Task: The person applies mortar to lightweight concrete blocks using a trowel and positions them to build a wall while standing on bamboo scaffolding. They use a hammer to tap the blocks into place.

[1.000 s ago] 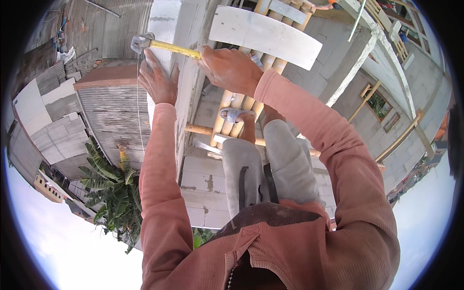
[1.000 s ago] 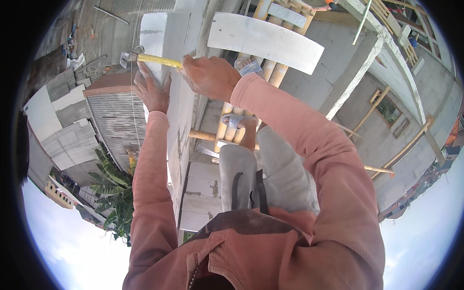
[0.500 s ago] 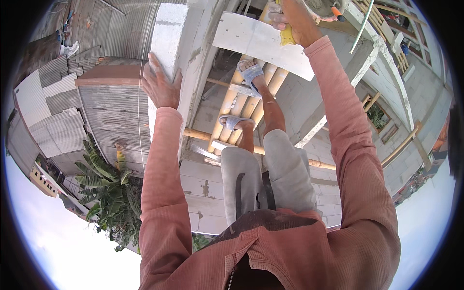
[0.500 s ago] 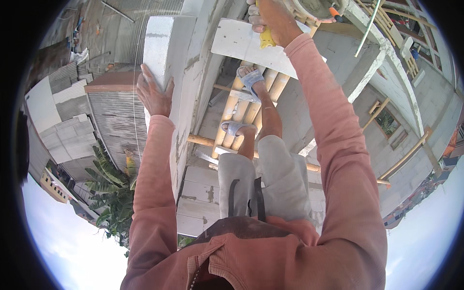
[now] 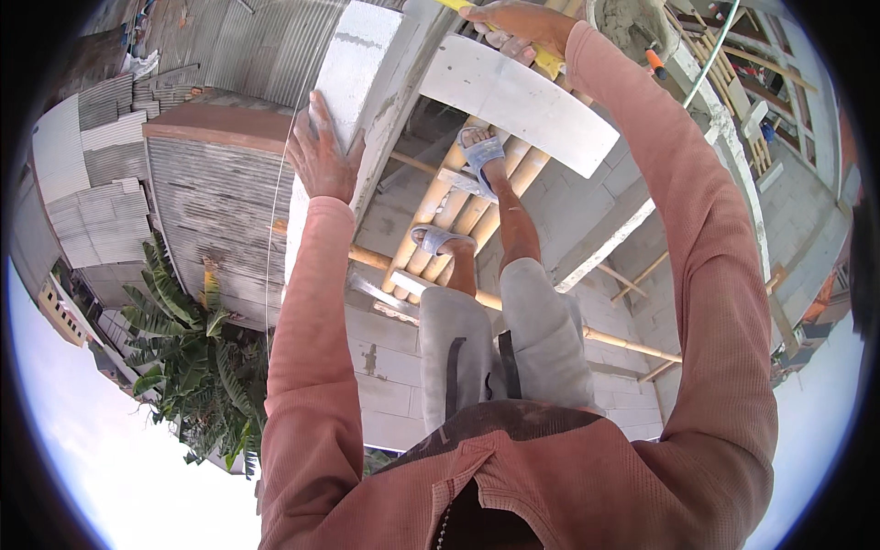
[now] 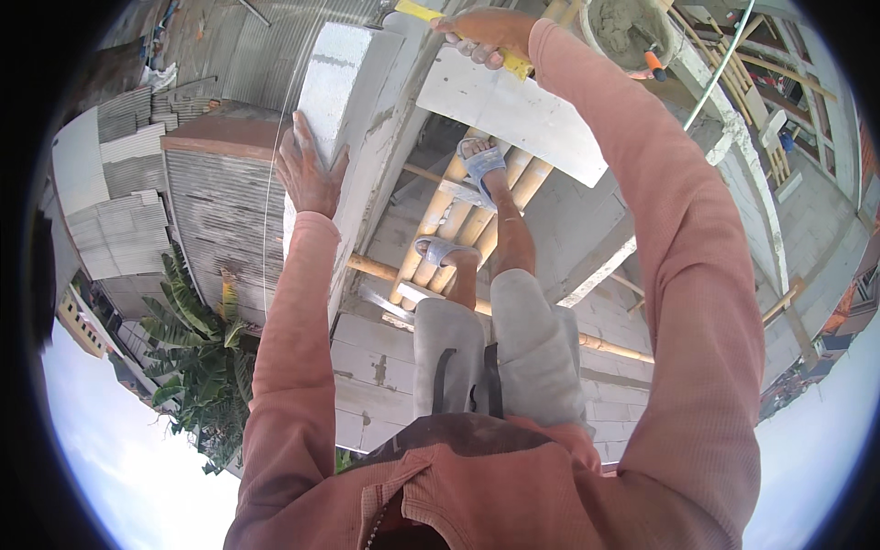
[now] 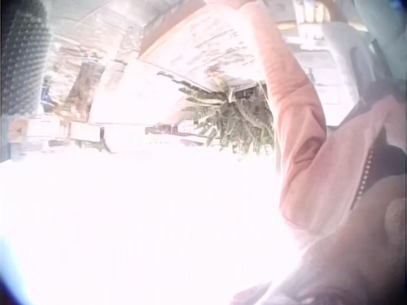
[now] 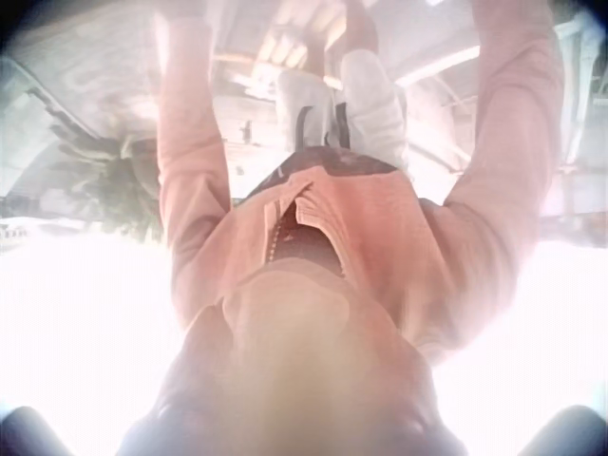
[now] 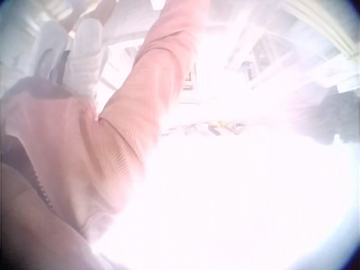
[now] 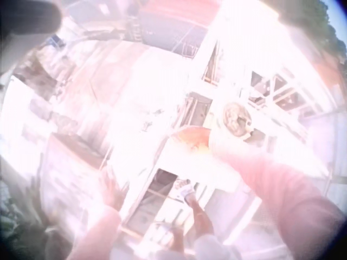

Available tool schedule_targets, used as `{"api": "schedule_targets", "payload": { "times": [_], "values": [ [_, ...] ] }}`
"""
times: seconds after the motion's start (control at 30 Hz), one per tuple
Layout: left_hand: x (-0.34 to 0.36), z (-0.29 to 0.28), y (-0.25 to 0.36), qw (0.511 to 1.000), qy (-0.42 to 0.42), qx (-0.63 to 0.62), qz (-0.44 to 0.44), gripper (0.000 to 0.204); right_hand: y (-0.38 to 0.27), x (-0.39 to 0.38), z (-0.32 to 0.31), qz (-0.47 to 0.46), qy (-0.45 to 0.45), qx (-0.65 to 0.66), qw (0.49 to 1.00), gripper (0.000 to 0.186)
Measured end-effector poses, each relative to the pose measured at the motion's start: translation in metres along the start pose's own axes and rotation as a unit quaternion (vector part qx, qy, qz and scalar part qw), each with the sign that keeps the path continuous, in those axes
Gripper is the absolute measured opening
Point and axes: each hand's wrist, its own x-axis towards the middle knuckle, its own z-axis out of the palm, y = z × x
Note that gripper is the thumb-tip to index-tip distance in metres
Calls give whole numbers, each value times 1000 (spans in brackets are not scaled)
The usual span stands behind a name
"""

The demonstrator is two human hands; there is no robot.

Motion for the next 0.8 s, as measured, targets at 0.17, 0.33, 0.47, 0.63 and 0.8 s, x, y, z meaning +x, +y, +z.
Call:
{"api": "schedule_targets", "payload": {
  "times": [0.17, 0.33, 0.47, 0.63, 0.8],
  "values": [
    [3, -2, 0, 999, -11, -8, -31, 104, -25, -12, 19, 287, 56, 243, 925, 42],
    [-18, -3, -1, 996, 30, -67, -48, 101, -28, -38, 34, 330, 112, 343, 872, 38],
    [-44, -9, -6, 981, -3, -97, -169, 98, -19, -66, 40, 359, 149, 354, 850, 36],
    [-57, -4, -30, 979, -45, -107, -169, 100, -38, -50, 29, 345, 188, 380, 837, 36],
    [-55, -3, -20, 978, -62, -97, -175, 97, -47, -14, 4, 309, 188, 364, 859, 37]
  ]
}}
